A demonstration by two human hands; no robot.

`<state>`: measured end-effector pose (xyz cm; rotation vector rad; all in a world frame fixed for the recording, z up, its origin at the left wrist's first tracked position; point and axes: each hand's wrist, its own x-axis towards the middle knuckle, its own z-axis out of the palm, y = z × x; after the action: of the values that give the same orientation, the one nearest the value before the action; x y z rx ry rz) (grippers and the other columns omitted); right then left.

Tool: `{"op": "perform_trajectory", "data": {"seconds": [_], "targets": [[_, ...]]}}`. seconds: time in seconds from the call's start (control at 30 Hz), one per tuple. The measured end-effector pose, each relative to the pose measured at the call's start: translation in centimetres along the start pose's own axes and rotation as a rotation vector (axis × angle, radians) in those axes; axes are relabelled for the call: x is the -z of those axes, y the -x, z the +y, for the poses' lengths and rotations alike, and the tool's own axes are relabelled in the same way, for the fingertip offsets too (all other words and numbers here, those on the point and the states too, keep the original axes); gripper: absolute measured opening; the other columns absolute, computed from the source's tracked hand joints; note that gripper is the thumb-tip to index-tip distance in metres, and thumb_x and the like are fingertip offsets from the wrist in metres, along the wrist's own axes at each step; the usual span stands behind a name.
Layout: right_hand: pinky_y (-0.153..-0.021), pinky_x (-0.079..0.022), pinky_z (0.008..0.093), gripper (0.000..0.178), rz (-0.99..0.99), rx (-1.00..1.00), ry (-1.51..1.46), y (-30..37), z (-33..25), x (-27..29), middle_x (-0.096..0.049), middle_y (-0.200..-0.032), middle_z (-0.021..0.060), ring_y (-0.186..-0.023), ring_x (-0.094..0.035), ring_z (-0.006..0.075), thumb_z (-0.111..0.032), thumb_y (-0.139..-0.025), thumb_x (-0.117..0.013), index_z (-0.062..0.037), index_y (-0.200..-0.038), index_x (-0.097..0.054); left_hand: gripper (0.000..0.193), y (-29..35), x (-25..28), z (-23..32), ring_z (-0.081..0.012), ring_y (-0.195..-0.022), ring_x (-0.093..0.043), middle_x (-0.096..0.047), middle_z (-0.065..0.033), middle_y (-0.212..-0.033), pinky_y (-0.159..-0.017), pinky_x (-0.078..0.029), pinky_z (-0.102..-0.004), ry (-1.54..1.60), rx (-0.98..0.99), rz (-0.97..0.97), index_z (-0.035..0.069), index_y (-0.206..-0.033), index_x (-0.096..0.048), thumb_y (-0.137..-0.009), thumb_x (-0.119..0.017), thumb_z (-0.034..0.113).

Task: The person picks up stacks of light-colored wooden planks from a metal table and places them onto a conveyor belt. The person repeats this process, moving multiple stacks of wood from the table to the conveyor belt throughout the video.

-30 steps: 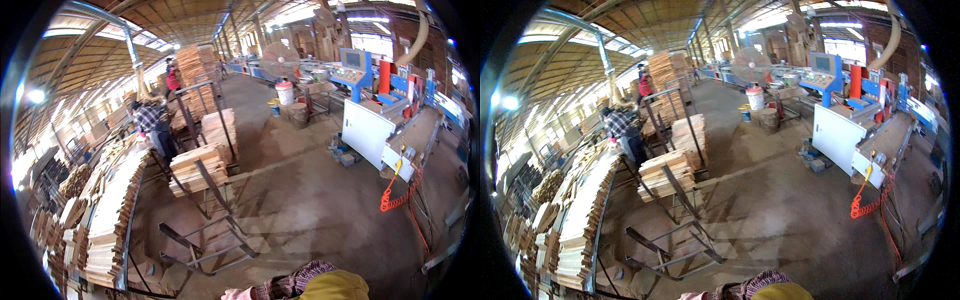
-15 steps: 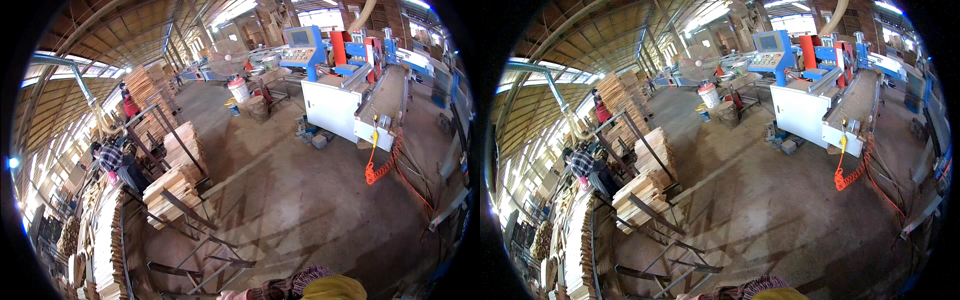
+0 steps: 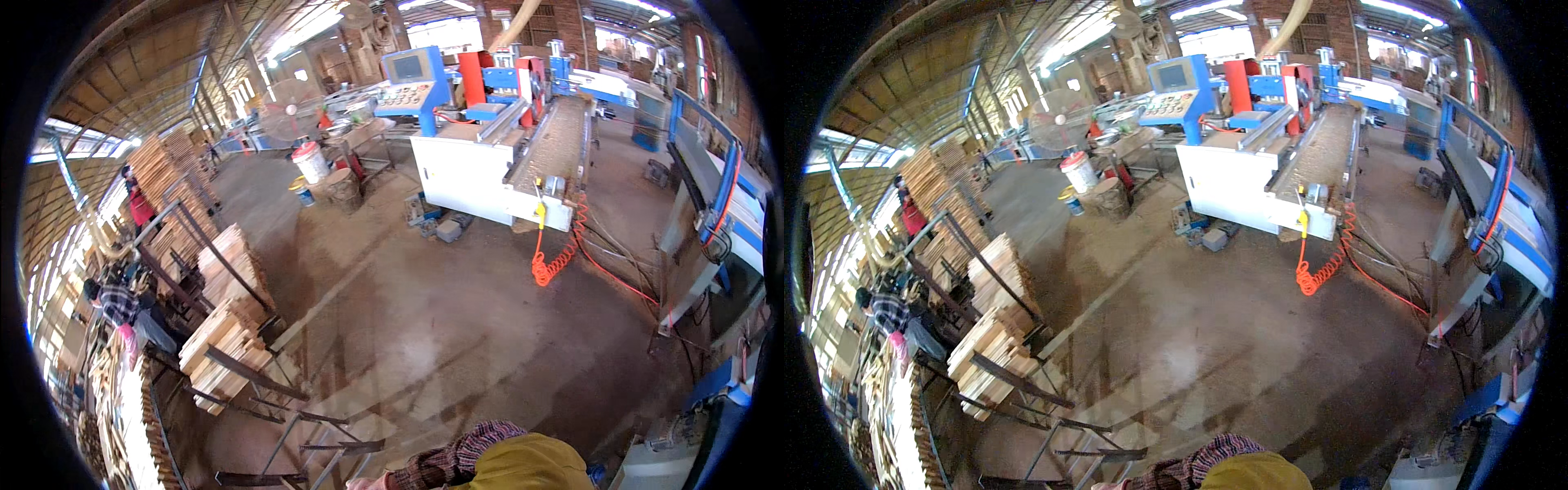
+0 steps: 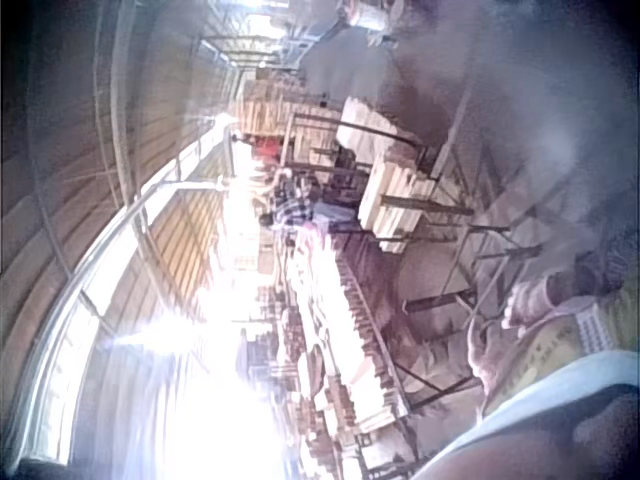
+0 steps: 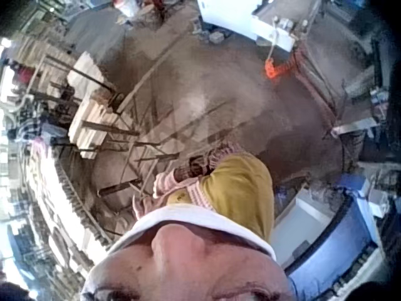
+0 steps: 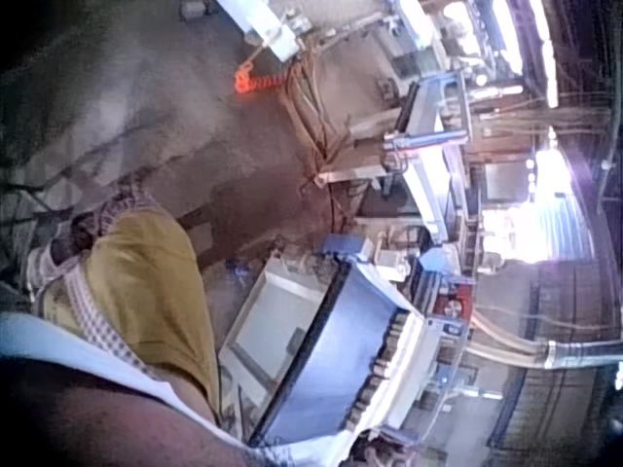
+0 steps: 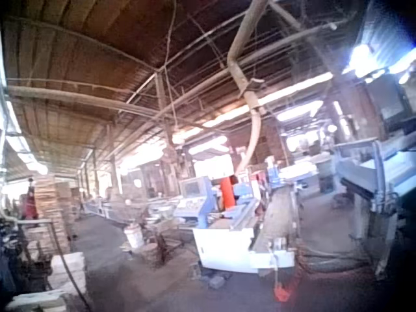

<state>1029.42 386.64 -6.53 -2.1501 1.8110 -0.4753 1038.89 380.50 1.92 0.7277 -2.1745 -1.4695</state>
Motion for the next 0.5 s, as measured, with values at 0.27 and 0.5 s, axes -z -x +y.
{"op": "perform_trajectory", "data": {"seconds": [0.27, 0.5], "targets": [[-0.075, -0.051, 0.0479, 0.026, 0.194, -0.12, 0.023, 1.5, 1.4, -1.1, -0.068, -0.093, 0.005, -0.089, -0.067, 0.0288, -0.039, -0.085, -0.052, -0.0203, -0.1, -0.063, 0.023, -1.8, -1.5, 0.3, -0.0143, -0.084, -0.063, -0.07, -0.0069, -0.095, -0.078, -0.053, -0.0279, 0.03, -0.044, -0.06, 0.003, -0.111, -0.067, -0.089, -0.069, 0.009], [-0.072, -0.049, 0.0496, 0.034, 0.102, -0.12, 0.089, 5.1, 3.2, -1.0, -0.066, -0.091, 0.0061, -0.085, -0.066, 0.0295, -0.043, -0.078, -0.06, -0.0169, -0.099, -0.062, 0.023, 0.3, -0.4, -2.0, -0.014, -0.085, -0.063, -0.07, -0.007, -0.095, -0.078, -0.053, -0.0274, 0.062, 0.059, 0.069, 0.002, -0.112, -0.067, -0.09, -0.067, 0.008]]}}
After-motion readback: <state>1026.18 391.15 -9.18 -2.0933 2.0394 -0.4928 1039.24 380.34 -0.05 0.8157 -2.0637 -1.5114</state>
